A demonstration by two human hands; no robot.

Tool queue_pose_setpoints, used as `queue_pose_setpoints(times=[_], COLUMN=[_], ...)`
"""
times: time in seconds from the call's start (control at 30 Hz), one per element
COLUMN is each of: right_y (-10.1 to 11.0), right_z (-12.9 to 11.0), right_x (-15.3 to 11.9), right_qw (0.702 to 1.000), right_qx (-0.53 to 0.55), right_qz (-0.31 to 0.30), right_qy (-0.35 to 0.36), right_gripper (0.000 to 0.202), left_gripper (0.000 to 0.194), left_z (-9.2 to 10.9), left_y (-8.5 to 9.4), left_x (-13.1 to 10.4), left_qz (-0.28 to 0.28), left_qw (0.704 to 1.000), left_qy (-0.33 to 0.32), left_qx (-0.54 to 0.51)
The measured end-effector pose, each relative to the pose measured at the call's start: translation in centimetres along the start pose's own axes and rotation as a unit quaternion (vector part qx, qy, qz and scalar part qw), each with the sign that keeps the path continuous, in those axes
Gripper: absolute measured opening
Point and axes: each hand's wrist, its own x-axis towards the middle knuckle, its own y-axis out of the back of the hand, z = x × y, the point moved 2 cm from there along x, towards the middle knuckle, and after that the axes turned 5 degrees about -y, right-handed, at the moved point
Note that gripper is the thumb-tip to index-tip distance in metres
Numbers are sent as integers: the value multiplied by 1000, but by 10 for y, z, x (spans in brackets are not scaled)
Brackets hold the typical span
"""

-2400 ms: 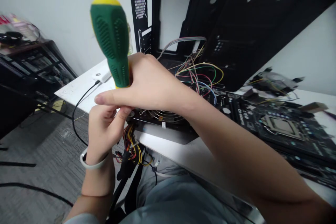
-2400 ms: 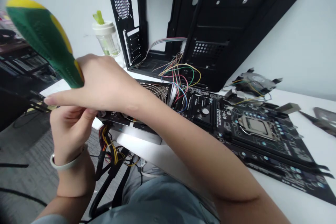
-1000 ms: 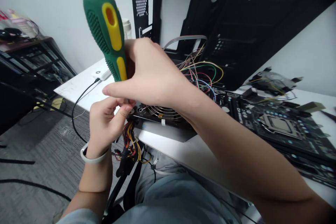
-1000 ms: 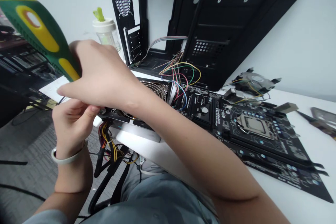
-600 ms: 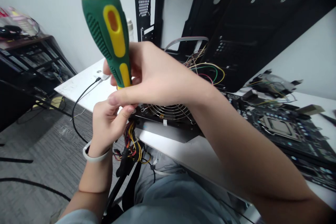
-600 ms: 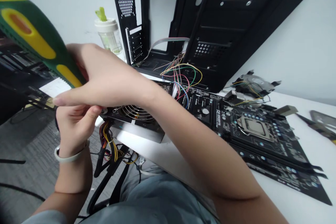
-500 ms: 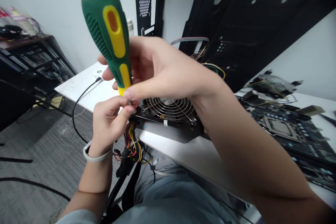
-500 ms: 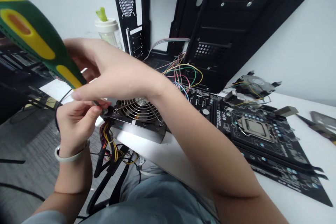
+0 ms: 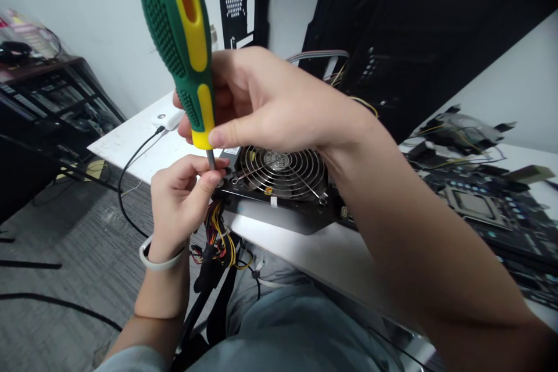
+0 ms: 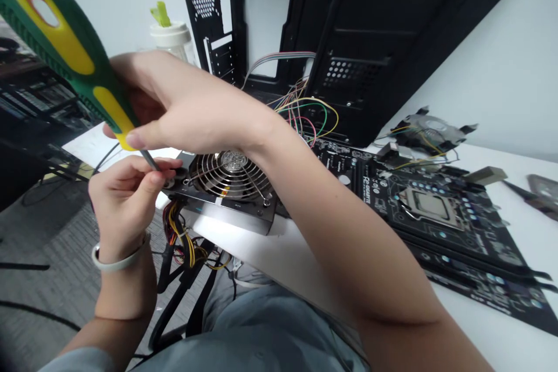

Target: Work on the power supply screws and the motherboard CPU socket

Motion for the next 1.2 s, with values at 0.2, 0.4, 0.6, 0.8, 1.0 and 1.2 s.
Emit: queue_pose_setpoints(times=[0.2, 0.4, 0.6, 0.8, 1.0, 1.2], right_y=[0, -2, -8, -15, -8, 1], right_z=[-11, -19, -24, -27, -22, -14], right_x=[-5, -10, -8, -5, -4, -3], right_qw=[995, 987, 972, 961, 974, 995], right_qx=[-97, -150, -204, -234, -192, -101], right_qz=[29, 53, 104, 125, 111, 9], right_qy=[-14, -7, -47, -83, -56, -24], right_gripper=[28, 30, 30, 30, 31, 28], left_gripper=[9, 13, 15, 17, 18, 14], left_z=[4, 6, 3, 0, -3, -1], left_y=[1, 0, 0, 2, 1, 5], left_x=[-1, 1, 2, 3, 1, 6], left_qz=[-6, -18, -27, -43, -50, -73], left_qw=[999, 998, 996, 996, 998, 996], left_qy=[-31, -55, -79, -75, -43, -12], left_qx=[26, 36, 24, 5, -21, -40])
